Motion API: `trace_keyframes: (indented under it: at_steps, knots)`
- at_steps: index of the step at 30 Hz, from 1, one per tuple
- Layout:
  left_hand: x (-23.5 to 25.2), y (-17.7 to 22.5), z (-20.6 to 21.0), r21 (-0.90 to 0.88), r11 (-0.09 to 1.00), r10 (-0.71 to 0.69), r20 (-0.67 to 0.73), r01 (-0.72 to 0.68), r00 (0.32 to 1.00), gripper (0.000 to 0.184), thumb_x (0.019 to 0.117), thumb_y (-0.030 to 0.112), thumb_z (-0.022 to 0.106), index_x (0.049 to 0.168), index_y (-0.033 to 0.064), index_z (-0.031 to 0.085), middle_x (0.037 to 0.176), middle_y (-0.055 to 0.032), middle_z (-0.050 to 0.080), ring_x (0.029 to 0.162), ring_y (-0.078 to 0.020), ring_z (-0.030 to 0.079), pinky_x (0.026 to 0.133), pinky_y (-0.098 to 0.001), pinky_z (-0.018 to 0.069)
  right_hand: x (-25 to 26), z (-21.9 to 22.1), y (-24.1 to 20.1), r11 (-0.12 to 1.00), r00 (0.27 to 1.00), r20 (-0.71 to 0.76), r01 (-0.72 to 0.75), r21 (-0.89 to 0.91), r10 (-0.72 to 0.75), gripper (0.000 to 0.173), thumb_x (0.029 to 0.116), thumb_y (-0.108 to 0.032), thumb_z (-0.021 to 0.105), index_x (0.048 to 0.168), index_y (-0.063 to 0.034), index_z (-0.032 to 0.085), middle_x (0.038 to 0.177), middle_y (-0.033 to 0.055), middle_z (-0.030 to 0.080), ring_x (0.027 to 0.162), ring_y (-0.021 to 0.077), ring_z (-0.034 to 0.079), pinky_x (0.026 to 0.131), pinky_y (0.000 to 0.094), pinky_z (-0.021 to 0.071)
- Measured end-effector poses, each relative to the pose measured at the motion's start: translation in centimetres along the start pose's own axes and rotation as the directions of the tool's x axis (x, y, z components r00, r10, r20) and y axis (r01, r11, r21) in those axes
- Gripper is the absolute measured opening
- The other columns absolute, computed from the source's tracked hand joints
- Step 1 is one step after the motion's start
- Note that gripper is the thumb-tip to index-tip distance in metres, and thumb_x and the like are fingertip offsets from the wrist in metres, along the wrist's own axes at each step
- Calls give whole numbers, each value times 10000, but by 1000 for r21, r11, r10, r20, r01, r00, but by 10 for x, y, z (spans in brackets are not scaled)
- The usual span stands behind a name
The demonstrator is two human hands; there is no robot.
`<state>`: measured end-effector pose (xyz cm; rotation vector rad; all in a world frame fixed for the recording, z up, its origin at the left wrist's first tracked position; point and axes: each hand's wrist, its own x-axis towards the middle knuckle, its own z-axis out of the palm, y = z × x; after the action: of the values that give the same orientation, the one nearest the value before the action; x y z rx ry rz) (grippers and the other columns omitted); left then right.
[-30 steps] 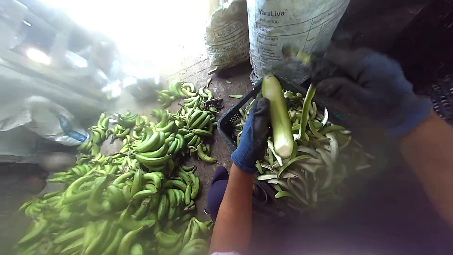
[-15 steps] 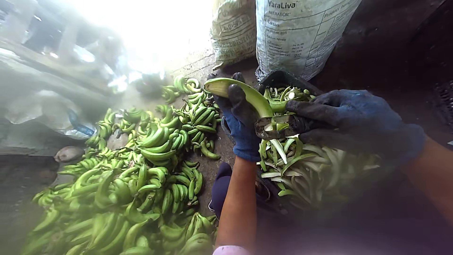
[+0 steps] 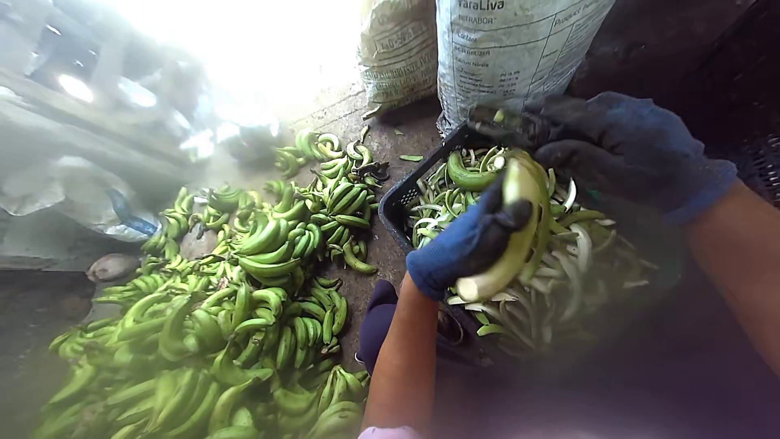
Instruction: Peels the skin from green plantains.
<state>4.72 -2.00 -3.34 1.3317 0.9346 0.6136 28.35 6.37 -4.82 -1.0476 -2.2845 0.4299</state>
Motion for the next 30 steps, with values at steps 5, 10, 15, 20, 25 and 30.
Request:
trace_keyframes:
  at_steps: [5,10,15,20,25,30]
  knots:
    - [-6,-16,-4,-55,995,68,-287,-88,955,433,1076,465,367,1434,244,469,993,29,665,770,-30,633,658,-233,560,-9,7,-9,995,1000,-16,-7,104,9,557,1031,-520,481,1440,-153,574,1169,144,661,1050,268,646,910,491,527]
    - [36,-11,-20,-172,728,168,-894,-663,416,274,1101,277,320,1221,124,512,962,-19,660,833,-101,677,728,-311,609,-31,40,-40,985,990,-2,139,104,-140,532,941,-469,620,1420,-237,619,1275,91,664,1093,255,643,888,466,532]
    - [45,-10,-18,-78,700,236,-913,-710,333,315,1109,290,308,1347,111,409,1084,-41,632,954,-114,658,840,-340,591,-20,33,-35,991,992,-61,112,75,-108,512,978,-414,611,1454,-226,588,1229,169,666,1067,324,658,865,505,540]
    - [12,7,4,-66,831,455,-490,-552,743,346,1074,122,265,1219,-5,553,1025,47,604,970,67,564,901,-147,483,-6,-4,-19,923,996,87,-51,382,19,536,1002,-460,542,1463,-186,561,1263,15,622,1127,84,604,970,298,523]
    - [-8,7,1,-186,918,348,-39,-349,937,358,1066,225,315,1296,0,473,1001,110,597,918,110,573,843,-111,499,0,-2,1,786,981,190,-81,613,-47,439,1025,-311,559,1419,-120,584,1337,-1,626,1192,59,604,1012,230,520]
    - [5,-12,3,-144,989,-40,29,44,999,392,1063,282,389,1391,69,411,971,-15,611,804,-70,618,687,-254,554,3,17,5,865,974,192,-198,460,120,418,1059,-386,483,1400,-173,600,1307,-12,646,964,34,652,815,264,568]
